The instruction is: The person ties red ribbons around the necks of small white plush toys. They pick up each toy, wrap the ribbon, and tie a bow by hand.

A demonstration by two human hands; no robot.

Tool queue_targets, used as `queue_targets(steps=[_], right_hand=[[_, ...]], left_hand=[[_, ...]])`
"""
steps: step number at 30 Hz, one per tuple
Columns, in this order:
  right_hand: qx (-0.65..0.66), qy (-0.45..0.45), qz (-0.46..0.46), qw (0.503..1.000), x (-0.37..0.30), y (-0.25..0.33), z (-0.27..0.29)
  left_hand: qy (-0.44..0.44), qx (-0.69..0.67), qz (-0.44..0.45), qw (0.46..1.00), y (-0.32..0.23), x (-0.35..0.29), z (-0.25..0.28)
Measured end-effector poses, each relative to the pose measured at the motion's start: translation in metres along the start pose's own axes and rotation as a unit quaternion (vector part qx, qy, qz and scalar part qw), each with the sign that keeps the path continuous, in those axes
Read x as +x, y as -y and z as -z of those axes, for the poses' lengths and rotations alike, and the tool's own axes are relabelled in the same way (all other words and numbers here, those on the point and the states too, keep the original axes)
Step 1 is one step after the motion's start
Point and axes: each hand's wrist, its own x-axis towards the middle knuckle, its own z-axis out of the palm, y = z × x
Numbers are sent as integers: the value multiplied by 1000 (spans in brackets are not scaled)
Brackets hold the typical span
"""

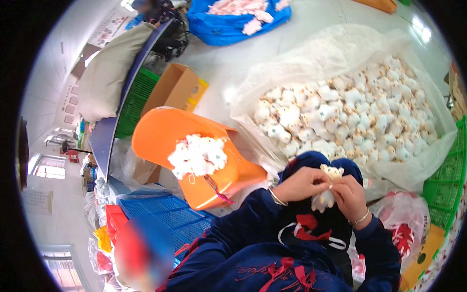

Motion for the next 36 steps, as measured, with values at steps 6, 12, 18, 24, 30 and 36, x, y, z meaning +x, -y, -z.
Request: queue_targets(steps=[6,12,18,24,30,36], right_hand=[[10,13,-49,999,-2,10,7],[-47,19,-21,999,-5,7,19],[36,-43,-182,982,-20,20,26],[167,-19,-392,905,-28,17,25],[135,96,-396,903,-16,19,33],[36,12,-272,962,-5,8,32]], left_hand=[[-58,-17,30,998,10,-12,-14],[-155,41,-19,987,18,-14,-19],[-81,-184,134,971,16,-16,-8],[-33,-39,184,982,-9,-3,1],[-48,92,132,986,-21,1,1],[-23,131,122,984,-28,6,1]])
